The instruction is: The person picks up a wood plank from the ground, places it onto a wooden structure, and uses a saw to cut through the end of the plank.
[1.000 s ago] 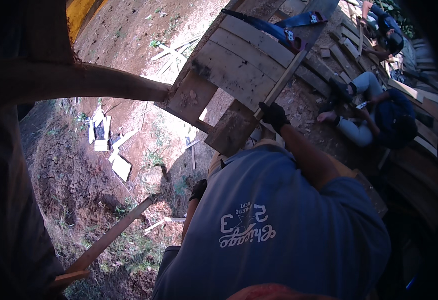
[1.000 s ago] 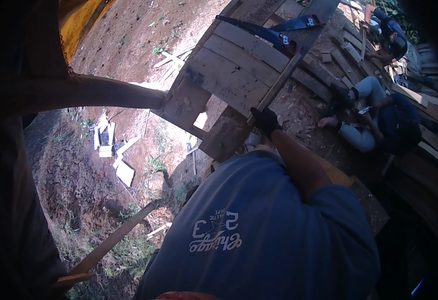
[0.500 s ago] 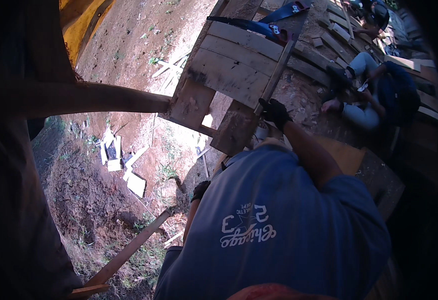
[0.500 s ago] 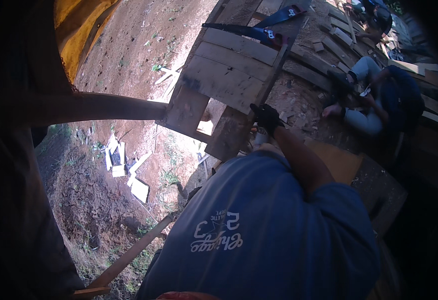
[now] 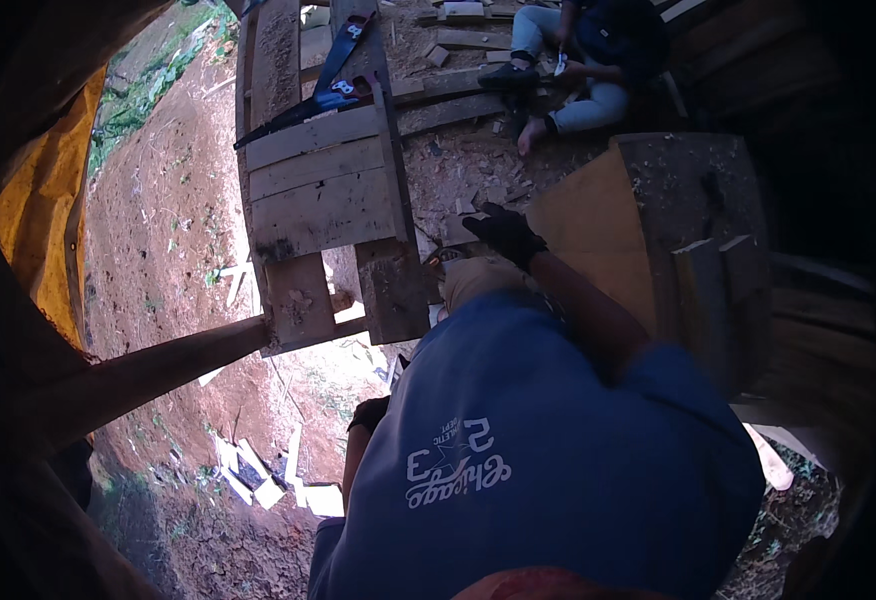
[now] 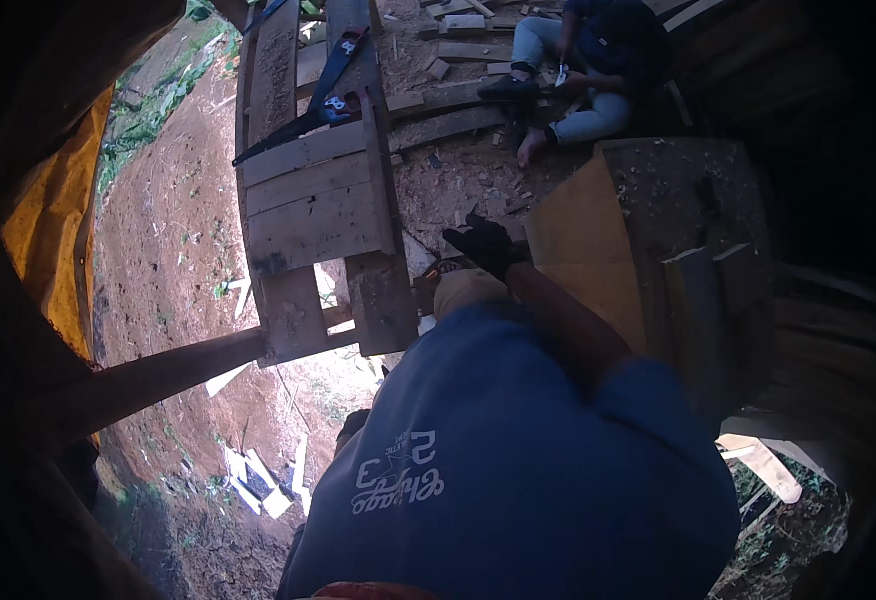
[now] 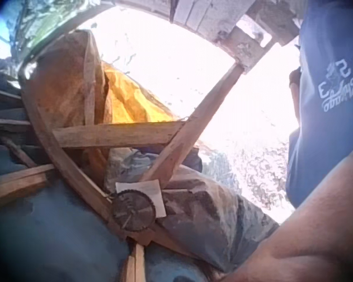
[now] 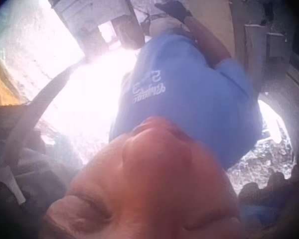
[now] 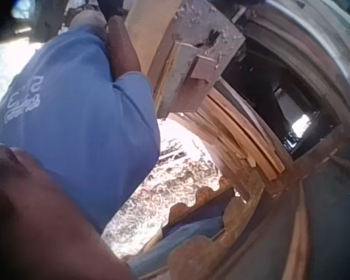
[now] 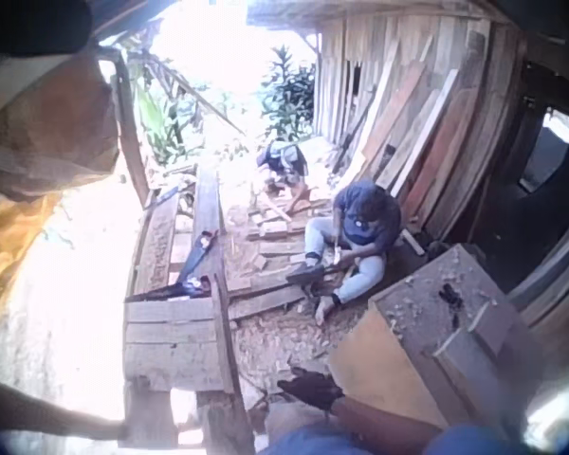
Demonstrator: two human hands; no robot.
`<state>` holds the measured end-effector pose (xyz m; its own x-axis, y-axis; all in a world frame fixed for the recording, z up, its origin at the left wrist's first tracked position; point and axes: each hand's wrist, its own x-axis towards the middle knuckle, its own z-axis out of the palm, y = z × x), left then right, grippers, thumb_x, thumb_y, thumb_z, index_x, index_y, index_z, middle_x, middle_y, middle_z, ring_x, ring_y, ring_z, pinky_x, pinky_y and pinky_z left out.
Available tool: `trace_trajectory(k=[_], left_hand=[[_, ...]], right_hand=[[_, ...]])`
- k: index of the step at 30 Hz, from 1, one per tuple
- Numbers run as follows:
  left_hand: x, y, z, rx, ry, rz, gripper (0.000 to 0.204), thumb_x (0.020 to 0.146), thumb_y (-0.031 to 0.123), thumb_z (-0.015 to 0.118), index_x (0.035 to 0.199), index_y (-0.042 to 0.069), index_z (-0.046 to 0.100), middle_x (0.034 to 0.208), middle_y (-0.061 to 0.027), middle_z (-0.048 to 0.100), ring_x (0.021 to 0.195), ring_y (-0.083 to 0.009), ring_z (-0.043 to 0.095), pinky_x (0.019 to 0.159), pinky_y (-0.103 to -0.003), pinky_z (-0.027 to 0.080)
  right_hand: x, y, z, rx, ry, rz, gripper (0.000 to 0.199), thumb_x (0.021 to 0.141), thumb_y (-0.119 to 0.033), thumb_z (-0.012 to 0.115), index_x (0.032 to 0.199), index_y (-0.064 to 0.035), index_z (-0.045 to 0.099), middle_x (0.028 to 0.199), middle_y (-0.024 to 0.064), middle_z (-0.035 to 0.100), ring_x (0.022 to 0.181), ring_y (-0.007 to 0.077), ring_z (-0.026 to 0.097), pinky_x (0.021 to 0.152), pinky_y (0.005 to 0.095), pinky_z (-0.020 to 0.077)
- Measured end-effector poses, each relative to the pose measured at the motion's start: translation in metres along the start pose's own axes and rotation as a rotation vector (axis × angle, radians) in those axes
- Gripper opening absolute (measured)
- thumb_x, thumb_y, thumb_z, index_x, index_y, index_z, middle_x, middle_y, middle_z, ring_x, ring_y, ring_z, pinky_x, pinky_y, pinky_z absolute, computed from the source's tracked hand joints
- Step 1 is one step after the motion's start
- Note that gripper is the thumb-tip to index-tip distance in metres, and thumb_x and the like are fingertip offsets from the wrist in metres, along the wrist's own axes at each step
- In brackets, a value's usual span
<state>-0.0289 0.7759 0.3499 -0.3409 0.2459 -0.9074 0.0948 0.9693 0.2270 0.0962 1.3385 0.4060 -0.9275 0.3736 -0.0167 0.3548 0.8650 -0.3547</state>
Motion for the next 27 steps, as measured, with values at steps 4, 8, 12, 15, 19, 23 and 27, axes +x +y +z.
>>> trace_trajectory(k=[4, 8, 12, 15, 19, 23, 27], left_hand=[[-0.010, 0.012, -0.043, 0.066, -0.068, -0.015, 0.057, 0.097, 0.062, 0.055, 0.114, 0.012, 0.076, 0.116, -0.0132, 0.074, 0.104, -0.0299, 0.067, 0.088, -0.043, 0.052], [-0.009, 0.033, -0.071, 0.131, -0.093, -0.011, 0.058, 0.097, 0.063, 0.056, 0.112, 0.011, 0.076, 0.112, -0.0119, 0.075, 0.100, -0.0276, 0.067, 0.084, -0.041, 0.052], [-0.002, 0.066, -0.097, 0.227, -0.118, 0.013, 0.060, 0.096, 0.065, 0.057, 0.110, 0.010, 0.077, 0.109, -0.0107, 0.076, 0.096, -0.0253, 0.068, 0.081, -0.039, 0.053], [0.000, 0.103, -0.110, 0.315, -0.155, 0.033, 0.061, 0.096, 0.066, 0.058, 0.108, 0.009, 0.077, 0.106, -0.0098, 0.076, 0.093, -0.0235, 0.068, 0.078, -0.038, 0.053], [-0.011, 0.116, -0.110, 0.283, -0.164, 0.025, 0.062, 0.096, 0.067, 0.059, 0.106, 0.008, 0.077, 0.103, -0.0086, 0.077, 0.088, -0.0212, 0.068, 0.075, -0.036, 0.053], [-0.020, 0.138, -0.114, 0.303, -0.201, 0.022, 0.064, 0.095, 0.068, 0.060, 0.104, 0.008, 0.078, 0.100, -0.0074, 0.078, 0.084, -0.0189, 0.069, 0.071, -0.034, 0.054], [-0.039, 0.155, -0.116, 0.302, -0.252, 0.013, 0.066, 0.095, 0.070, 0.061, 0.102, 0.007, 0.078, 0.096, -0.0062, 0.079, 0.080, -0.0166, 0.069, 0.067, -0.032, 0.054]], right_hand=[[-0.058, -0.034, -0.124, -0.024, -0.195, 0.033, 0.052, 0.105, -0.051, 0.055, 0.148, -0.0199, 0.060, 0.146, 0.0106, 0.064, 0.143, 0.0362, 0.052, 0.115, 0.0484, 0.0444], [-0.136, -0.069, -0.245, 0.434, 0.214, 0.523, 0.053, 0.098, -0.041, 0.073, 0.144, -0.0166, 0.063, 0.136, 0.0082, 0.071, 0.122, 0.0267, 0.070, 0.106, 0.0411, 0.0532], [-0.244, -0.060, -0.320, -0.104, 0.579, 0.824, 0.057, 0.089, -0.027, 0.084, 0.139, -0.0061, 0.066, 0.131, 0.0161, 0.072, 0.119, 0.0294, 0.070, 0.106, 0.0393, 0.0545], [-0.330, -0.054, -0.330, -0.235, 0.381, 1.155, 0.084, 0.075, -0.033, 0.092, 0.147, -0.0073, 0.057, 0.144, 0.0183, 0.063, 0.130, 0.0338, 0.062, 0.113, 0.0426, 0.0499], [-0.365, -0.040, -0.316, -0.277, 0.217, 1.212, 0.105, 0.064, -0.041, 0.097, 0.153, -0.0086, 0.051, 0.149, 0.0194, 0.059, 0.136, 0.0373, 0.058, 0.116, 0.0448, 0.0471], [-0.379, -0.029, -0.306, -0.174, 0.262, 1.237, 0.097, 0.068, -0.041, 0.091, 0.153, -0.0124, 0.052, 0.148, 0.0185, 0.060, 0.139, 0.0366, 0.055, 0.120, 0.0467, 0.0431], [-0.348, -0.039, -0.335, -0.185, 0.192, 1.178, 0.097, 0.066, -0.041, 0.092, 0.152, -0.0144, 0.055, 0.145, 0.0180, 0.062, 0.132, 0.0369, 0.062, 0.114, 0.0458, 0.0492]])
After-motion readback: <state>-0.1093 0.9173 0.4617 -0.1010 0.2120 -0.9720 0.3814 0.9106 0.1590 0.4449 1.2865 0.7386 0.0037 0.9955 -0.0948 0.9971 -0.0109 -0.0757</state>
